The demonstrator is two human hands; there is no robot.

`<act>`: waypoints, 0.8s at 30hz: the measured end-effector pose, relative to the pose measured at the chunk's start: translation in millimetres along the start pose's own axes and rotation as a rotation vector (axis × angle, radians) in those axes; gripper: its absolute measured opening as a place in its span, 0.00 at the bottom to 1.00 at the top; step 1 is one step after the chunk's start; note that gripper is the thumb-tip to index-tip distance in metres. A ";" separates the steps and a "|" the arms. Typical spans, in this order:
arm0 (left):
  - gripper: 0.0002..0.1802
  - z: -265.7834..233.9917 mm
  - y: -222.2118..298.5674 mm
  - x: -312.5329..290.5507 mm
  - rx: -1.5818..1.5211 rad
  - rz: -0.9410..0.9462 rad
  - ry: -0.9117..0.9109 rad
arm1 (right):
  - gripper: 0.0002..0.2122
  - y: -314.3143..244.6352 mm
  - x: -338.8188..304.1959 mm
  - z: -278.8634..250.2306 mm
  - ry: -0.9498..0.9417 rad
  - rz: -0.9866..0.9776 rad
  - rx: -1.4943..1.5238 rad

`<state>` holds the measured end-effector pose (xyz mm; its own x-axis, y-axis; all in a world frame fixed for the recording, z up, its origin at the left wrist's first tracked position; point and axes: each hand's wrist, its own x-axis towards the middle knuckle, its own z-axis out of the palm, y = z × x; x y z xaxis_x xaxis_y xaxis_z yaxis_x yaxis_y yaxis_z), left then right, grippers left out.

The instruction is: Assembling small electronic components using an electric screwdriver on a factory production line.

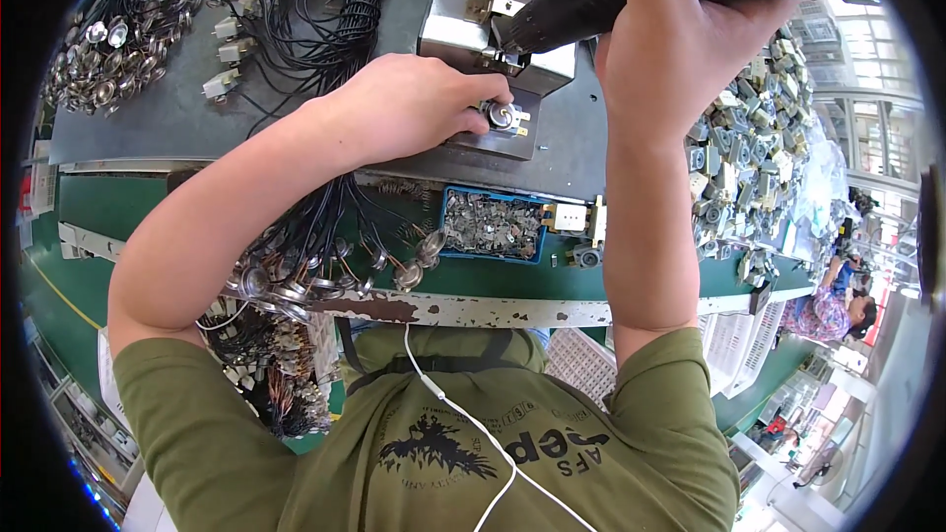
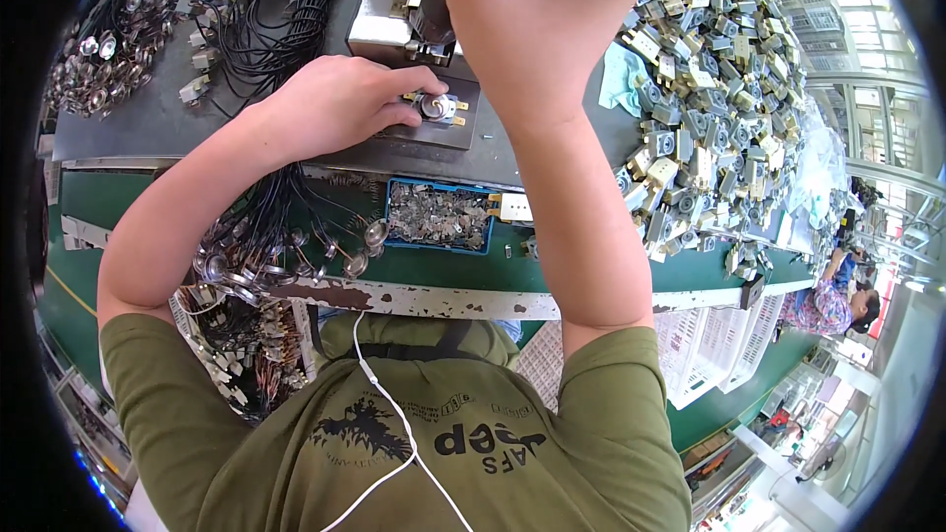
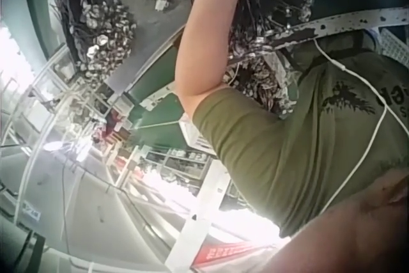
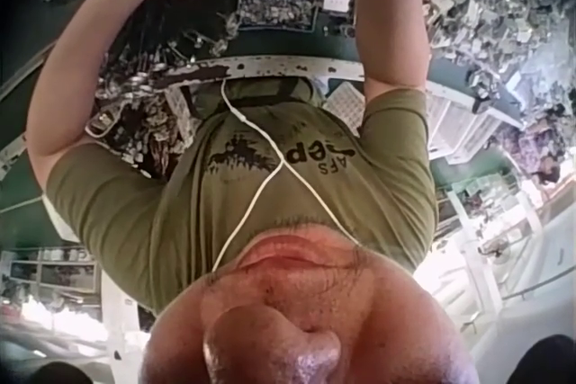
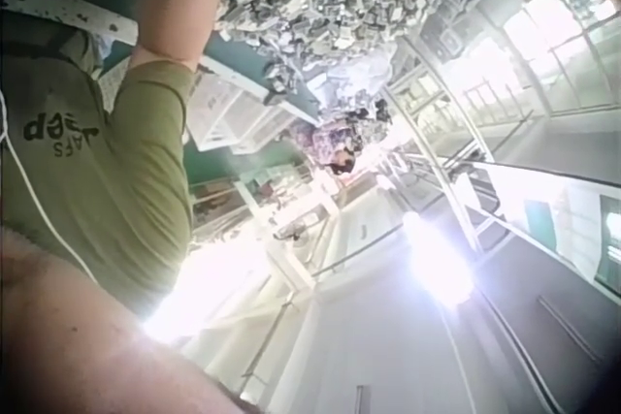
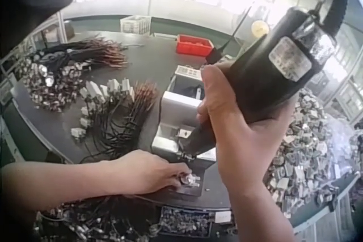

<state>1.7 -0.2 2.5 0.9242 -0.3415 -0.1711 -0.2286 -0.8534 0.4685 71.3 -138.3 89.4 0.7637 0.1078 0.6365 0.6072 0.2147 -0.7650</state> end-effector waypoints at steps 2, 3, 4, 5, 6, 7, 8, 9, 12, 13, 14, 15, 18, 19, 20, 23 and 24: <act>0.20 -0.8 1.9 0.2 0.003 -0.003 -0.005 | 0.12 0.2 -0.3 0.7 -0.019 -0.007 0.030; 0.20 -1.4 2.5 0.1 0.009 -0.007 -0.009 | 0.12 0.3 -0.3 1.5 -0.038 -0.015 0.062; 0.20 -1.3 2.6 0.0 0.011 -0.007 -0.011 | 0.12 -0.6 1.5 3.3 -0.036 -0.015 0.063; 0.20 -0.9 2.7 0.3 0.009 -0.008 -0.001 | 0.13 -2.0 4.9 5.8 -0.043 -0.010 0.076; 0.20 -0.2 3.1 0.6 0.008 -0.006 0.006 | 0.14 -2.5 6.7 7.2 -0.047 -0.004 0.088; 0.20 1.1 2.2 1.3 0.010 -0.001 0.002 | 0.14 -0.5 6.7 7.4 -0.040 -0.004 0.086; 0.21 3.2 0.0 2.2 0.005 0.032 0.036 | 0.16 2.2 6.3 7.1 -0.024 -0.002 0.056; 0.21 5.3 -3.8 0.4 -0.001 0.057 0.071 | 0.18 4.2 5.2 8.7 -0.012 0.004 0.032; 0.22 11.4 -11.7 -5.4 0.036 0.127 0.146 | 0.21 -2.1 -3.7 9.2 0.005 0.056 0.046; 0.22 12.8 -12.7 -5.1 0.031 0.123 0.145 | 0.16 -5.1 -8.5 5.2 0.007 0.035 0.045; 0.20 13.4 -13.7 -4.5 0.017 0.118 0.156 | 0.16 -9.1 -10.7 -1.4 0.003 0.041 0.045; 0.19 14.4 -12.1 -3.0 -0.001 0.122 0.163 | 0.13 -15.3 -12.2 -12.7 0.008 0.077 -0.024; 0.19 4.4 -5.7 -1.1 0.012 0.076 0.091 | 0.06 -22.5 -15.1 -31.1 0.026 0.098 -0.124; 0.19 2.5 -3.4 -1.5 0.020 0.067 0.080 | 0.05 -19.5 -17.8 -33.0 0.021 0.122 -0.120; 0.19 1.7 -2.8 -1.1 0.015 0.075 0.075 | 0.05 -16.0 -20.7 -34.7 0.016 0.146 -0.115; 0.20 1.0 -3.9 -4.1 0.042 0.047 0.064 | 0.04 -9.8 -25.6 -34.4 0.005 0.169 -0.100; 0.20 0.8 -2.9 -3.7 0.040 0.049 0.064 | 0.04 -8.5 -26.4 -33.7 -0.001 0.163 -0.099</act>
<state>-1.3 3.2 1.1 0.9288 -0.3589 -0.0926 -0.2854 -0.8518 0.4393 53.3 -175.7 75.8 0.8535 0.1339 0.5036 0.4943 0.0977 -0.8638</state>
